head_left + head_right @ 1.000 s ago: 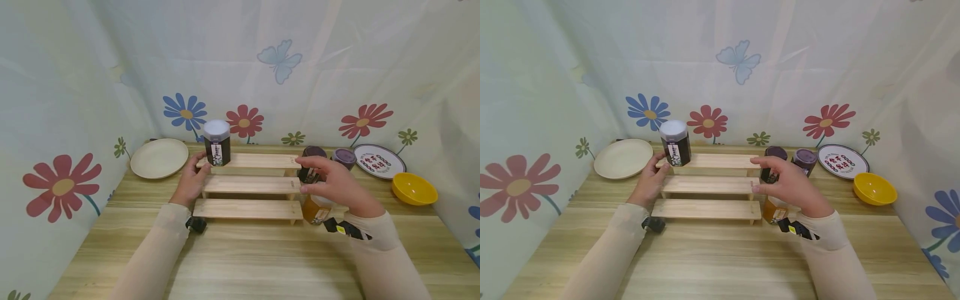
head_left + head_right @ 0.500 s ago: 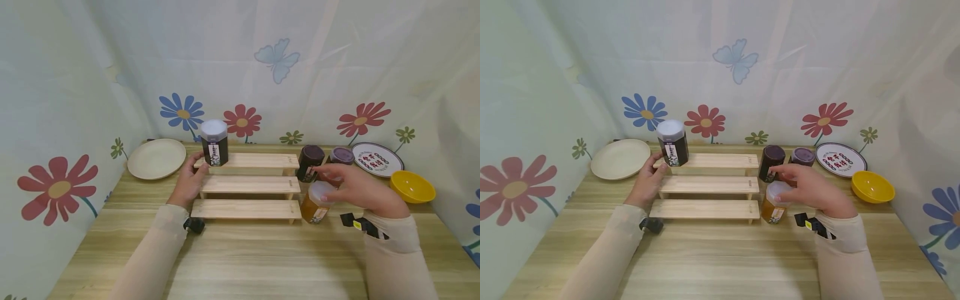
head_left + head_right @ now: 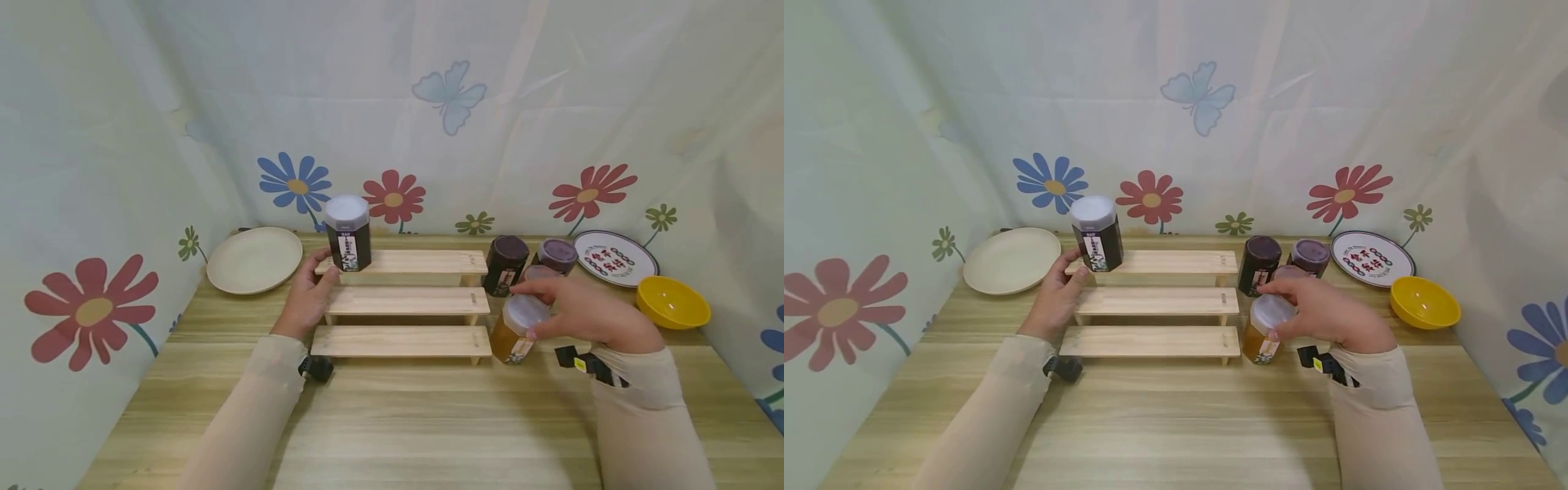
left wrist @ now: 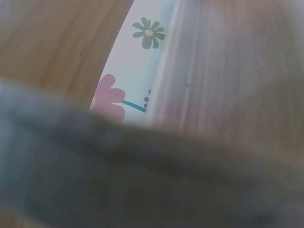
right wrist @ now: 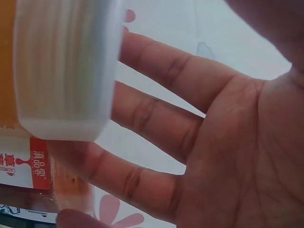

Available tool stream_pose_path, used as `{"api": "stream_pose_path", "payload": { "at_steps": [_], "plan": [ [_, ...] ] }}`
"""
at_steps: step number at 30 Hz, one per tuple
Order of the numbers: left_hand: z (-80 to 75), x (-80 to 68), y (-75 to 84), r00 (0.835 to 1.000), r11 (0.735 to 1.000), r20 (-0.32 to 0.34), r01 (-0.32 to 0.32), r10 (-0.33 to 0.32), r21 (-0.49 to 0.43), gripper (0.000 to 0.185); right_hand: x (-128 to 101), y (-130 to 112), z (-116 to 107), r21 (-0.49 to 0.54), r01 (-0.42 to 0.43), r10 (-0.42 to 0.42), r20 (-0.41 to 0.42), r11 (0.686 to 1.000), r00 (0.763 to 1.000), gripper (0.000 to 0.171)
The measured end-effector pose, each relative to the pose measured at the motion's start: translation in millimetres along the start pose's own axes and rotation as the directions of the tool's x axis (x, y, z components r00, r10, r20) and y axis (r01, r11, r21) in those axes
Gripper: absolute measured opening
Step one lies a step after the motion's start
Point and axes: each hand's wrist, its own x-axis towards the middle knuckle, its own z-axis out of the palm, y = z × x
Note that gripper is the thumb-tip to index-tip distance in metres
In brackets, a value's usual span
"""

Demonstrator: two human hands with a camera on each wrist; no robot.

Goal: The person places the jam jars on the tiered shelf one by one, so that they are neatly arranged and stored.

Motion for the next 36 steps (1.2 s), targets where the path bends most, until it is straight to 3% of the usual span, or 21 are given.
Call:
{"api": "stream_pose_path", "payload": {
  "at_steps": [11,27,36],
  "plan": [
    [1.1,-1.5,0.4,1.0,0.999,-0.01,-0.024,0.024,0.026,0.049,5,1,5,-0.02,-0.028,0.028,0.019,0.999,0.999,0.071],
    [0.0,-1.3,-1.4,1.0,0.999,0.0,-0.029,0.029,0.039,0.049,7,2,6,-0.084,0.024,-0.025,-0.011,0.996,1.0,0.066],
    [-0.5,-1.2,-2.3,0.999,0.999,0.005,-0.042,0.041,0.024,0.048,-7,-8,-2,-0.076,0.02,-0.03,-0.131,0.997,0.991,0.063]
  ]
}}
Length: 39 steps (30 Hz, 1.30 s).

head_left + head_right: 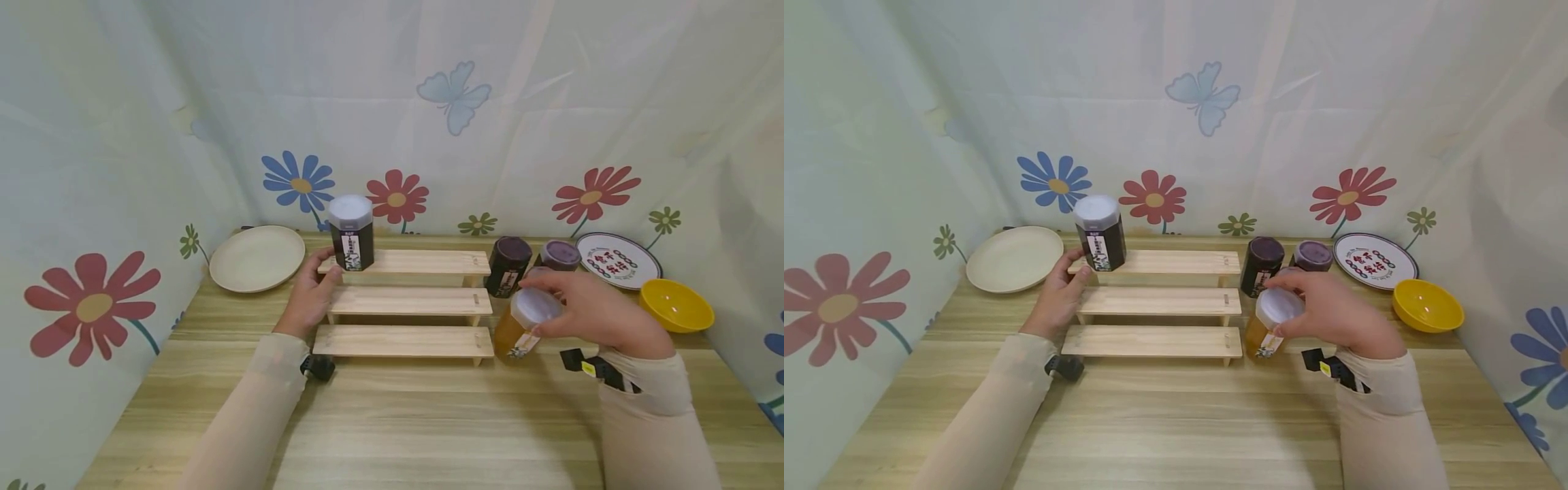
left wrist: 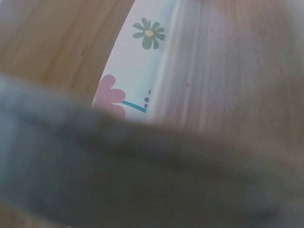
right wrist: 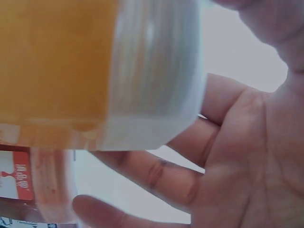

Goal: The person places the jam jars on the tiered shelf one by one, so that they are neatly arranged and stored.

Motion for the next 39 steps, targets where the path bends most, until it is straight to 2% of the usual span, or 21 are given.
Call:
{"api": "stream_pose_path", "payload": {
  "at_steps": [5,9,15,17,21,26,28,30,33,35,39],
  "plan": [
    [-0.1,1.0,-1.0,1.0,1.0,-0.002,-0.004,0.004,0.011,0.048,-7,-1,-4,0.056,-0.018,0.023,-0.084,0.998,0.996,0.066],
    [0.0,1.5,-1.8,1.0,1.0,-0.001,-0.001,0.001,0.013,0.049,-10,-1,-5,0.094,0.004,0.012,-0.167,0.996,0.986,0.069],
    [-0.1,1.3,-1.1,1.0,1.0,-0.001,0.011,-0.011,0.027,0.049,-9,-5,-4,0.146,0.035,0.012,-0.308,0.989,0.951,0.07],
    [-0.3,1.5,-1.5,1.0,1.0,0.0,0.01,-0.01,0.027,0.05,-7,-6,-1,0.181,0.06,0.012,-0.372,0.982,0.928,0.069],
    [0.0,2.1,-2.2,1.0,1.0,-0.003,0.006,-0.006,0.023,0.049,1,-9,9,0.271,0.144,0.013,-0.504,0.952,0.864,0.065],
    [0.1,1.9,-2.5,1.0,1.0,-0.006,0.004,-0.004,0.021,0.049,17,-15,26,0.418,0.265,0.062,-0.624,0.869,0.779,0.065],
    [0.0,1.7,-2.7,1.0,1.0,-0.007,0.004,-0.004,0.022,0.049,23,-17,33,0.445,0.29,0.088,-0.656,0.847,0.75,0.065],
    [0.1,1.7,-3.1,1.0,1.0,-0.007,0.006,-0.005,0.019,0.048,28,-19,39,0.448,0.304,0.102,-0.682,0.841,0.724,0.064],
    [0.0,2.3,-4.8,1.0,1.0,-0.002,0.006,-0.006,0.02,0.049,35,-21,48,0.421,0.303,0.102,-0.709,0.855,0.698,0.065],
    [0.1,2.9,-6.1,1.0,1.0,-0.001,0.007,-0.007,0.016,0.049,40,-21,52,0.414,0.315,0.096,-0.72,0.854,0.687,0.066],
    [0.0,3.9,-7.9,1.0,1.0,0.003,0.007,-0.007,0.005,0.05,46,-21,57,0.437,0.362,0.097,-0.737,0.824,0.669,0.065]
  ]
}}
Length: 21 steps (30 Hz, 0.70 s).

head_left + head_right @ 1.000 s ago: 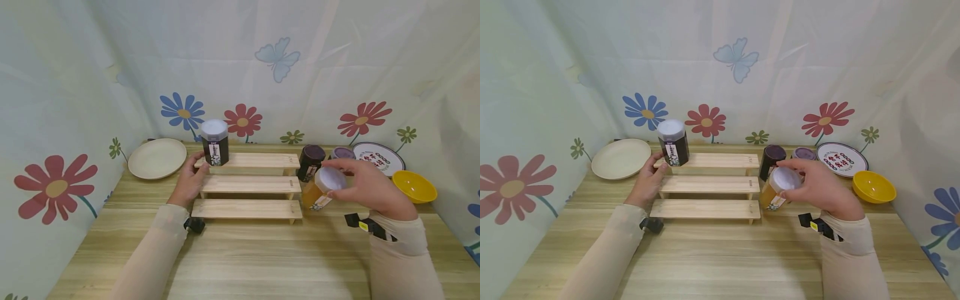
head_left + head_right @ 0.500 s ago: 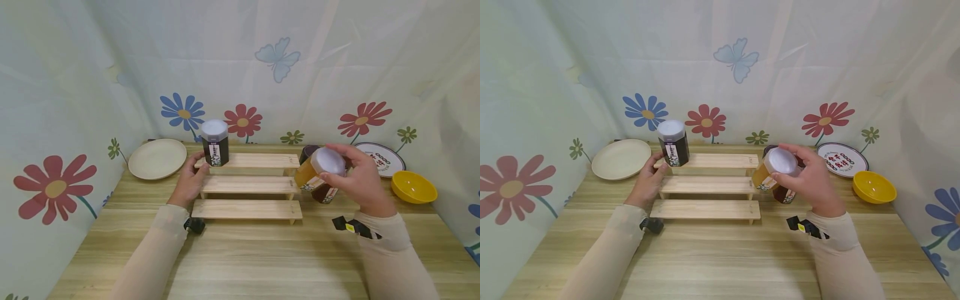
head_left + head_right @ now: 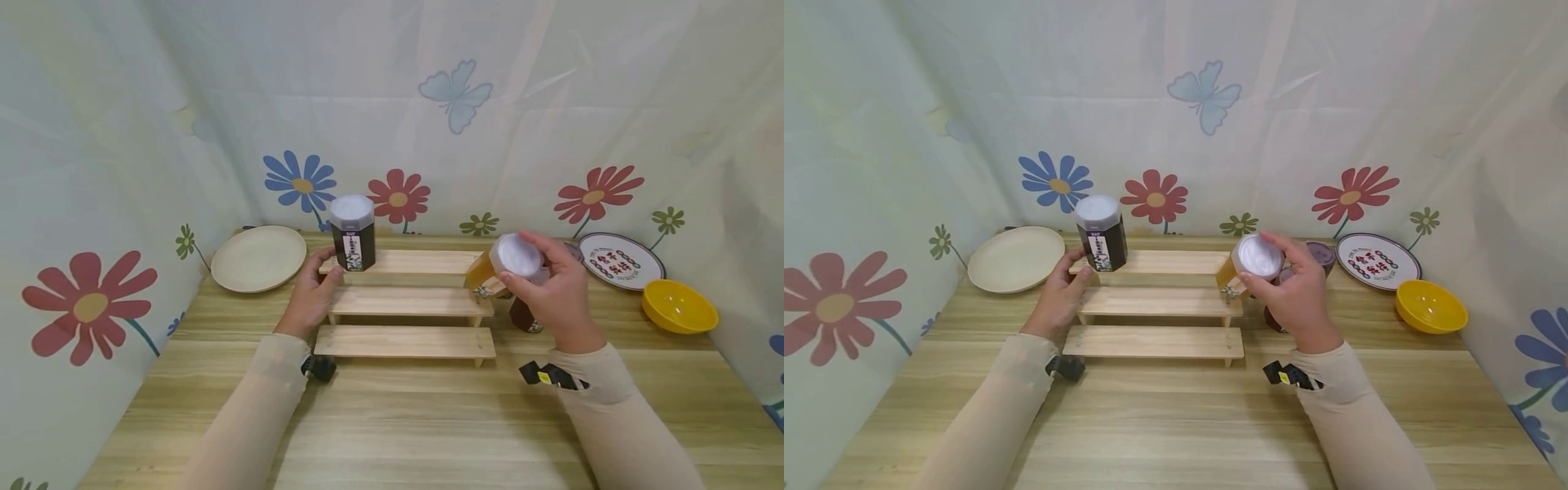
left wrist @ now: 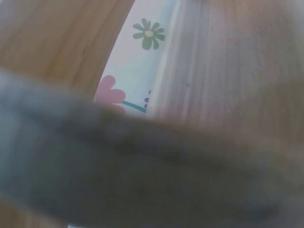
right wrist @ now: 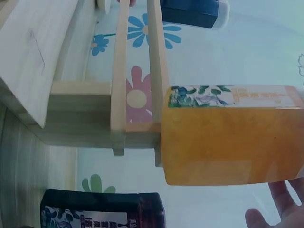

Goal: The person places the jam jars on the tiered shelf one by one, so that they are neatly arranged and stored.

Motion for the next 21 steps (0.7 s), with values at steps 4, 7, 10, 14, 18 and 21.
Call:
{"api": "stream_pose_path", "payload": {
  "at_steps": [4,7,10,14,18,21],
  "plan": [
    [0.2,-0.1,0.8,1.0,1.0,0.002,-0.006,0.006,-0.001,0.05,0.7,0.8,1.5,0.045,-0.013,0.013,-0.007,0.999,1.0,0.063],
    [0.0,0.0,0.9,1.0,1.0,0.001,-0.006,0.006,0.006,0.05,1.1,1.3,2.3,0.055,-0.016,0.016,-0.007,0.998,1.0,0.061],
    [0.0,0.4,0.4,1.0,1.0,0.002,-0.008,0.007,0.01,0.049,1.1,2.1,3.6,0.073,-0.014,0.015,-0.013,0.997,1.0,0.058],
    [0.1,-0.3,1.0,1.0,1.0,0.002,-0.013,0.013,0.007,0.049,0.9,2.4,5.6,0.093,-0.019,0.021,-0.025,0.996,0.999,0.056],
    [0.1,-0.6,1.1,1.0,1.0,0.007,-0.013,0.013,0.004,0.05,1.0,2.1,6.4,0.1,-0.031,0.035,-0.042,0.995,0.999,0.057],
    [-0.7,-0.2,0.8,1.0,1.0,0.008,-0.008,0.008,0.001,0.051,1.6,1.4,6.7,0.113,-0.039,0.045,-0.05,0.993,0.998,0.057]
  ]
}}
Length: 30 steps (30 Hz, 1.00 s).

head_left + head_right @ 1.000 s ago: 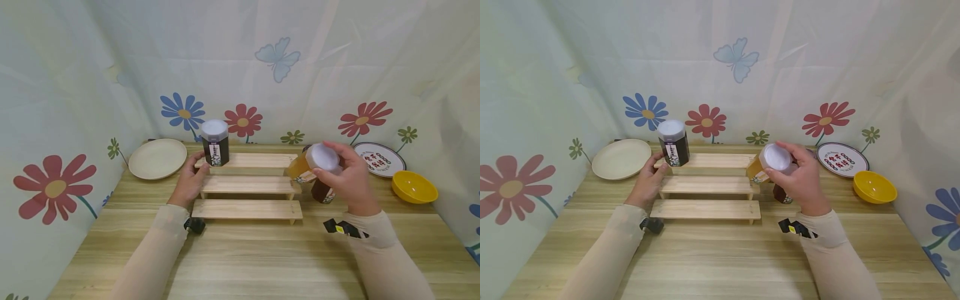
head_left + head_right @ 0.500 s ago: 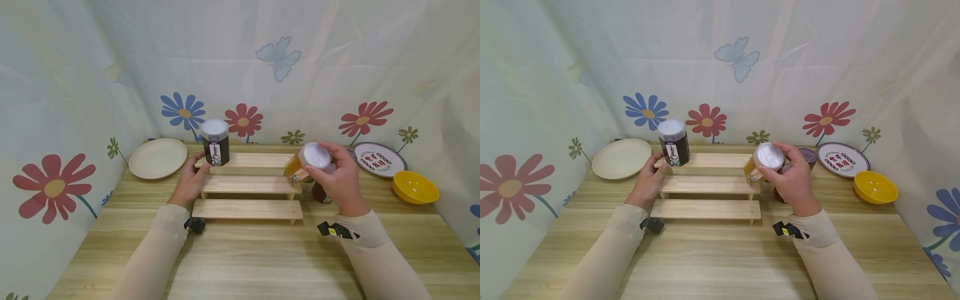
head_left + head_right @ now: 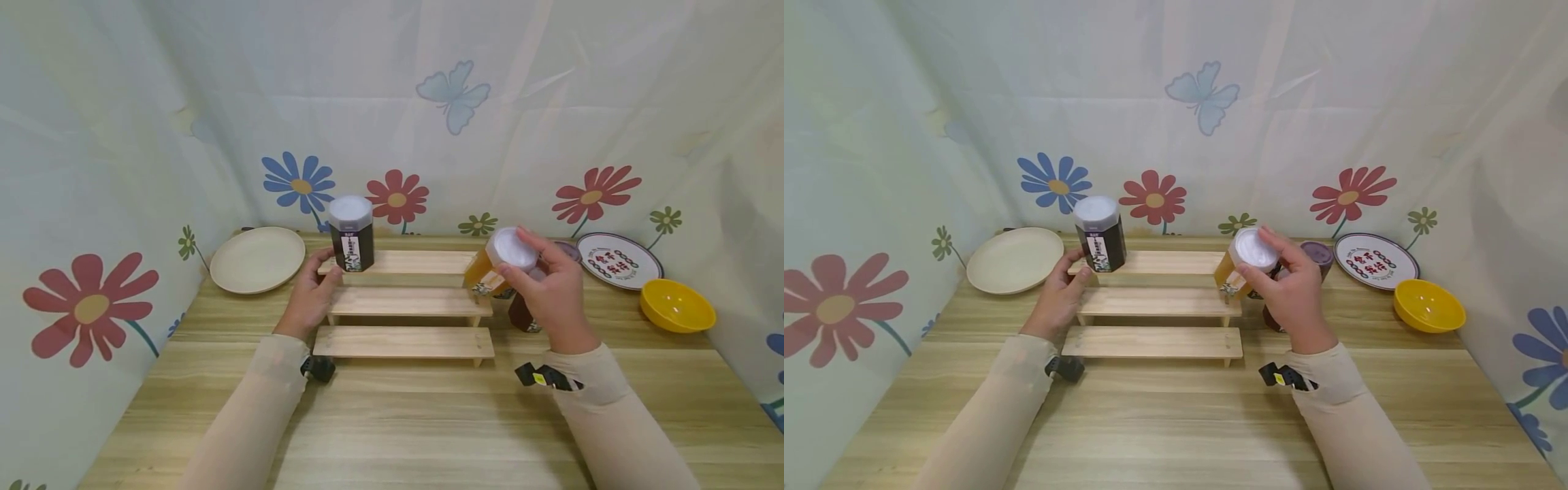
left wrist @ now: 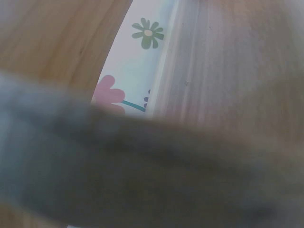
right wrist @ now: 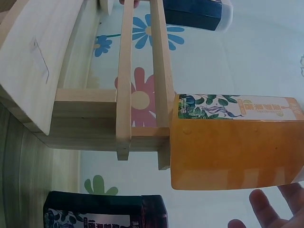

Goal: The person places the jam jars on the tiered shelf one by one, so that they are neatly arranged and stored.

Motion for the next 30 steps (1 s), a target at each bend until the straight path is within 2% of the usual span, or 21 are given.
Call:
{"api": "stream_pose_path", "payload": {
  "at_steps": [9,18,24,30],
  "plan": [
    [1.4,1.4,1.2,1.0,1.0,-0.001,0.021,-0.021,-0.007,0.051,2,-3,0,-0.018,0.0,0.0,0.015,1.0,1.0,0.058],
    [1.7,0.8,1.4,1.0,1.0,-0.007,0.024,-0.024,-0.002,0.05,9,-4,-2,-0.131,-0.016,0.021,0.036,0.991,0.999,0.056],
    [1.3,-0.6,1.9,1.0,1.0,-0.01,0.008,-0.008,-0.014,0.05,17,-6,-1,-0.157,-0.06,0.072,0.072,0.986,0.995,0.056],
    [3.5,-1.6,8.7,1.0,1.0,-0.011,0.029,-0.029,-0.008,0.05,25,-7,-1,-0.107,-0.133,0.147,0.135,0.985,0.98,0.057]
  ]
}}
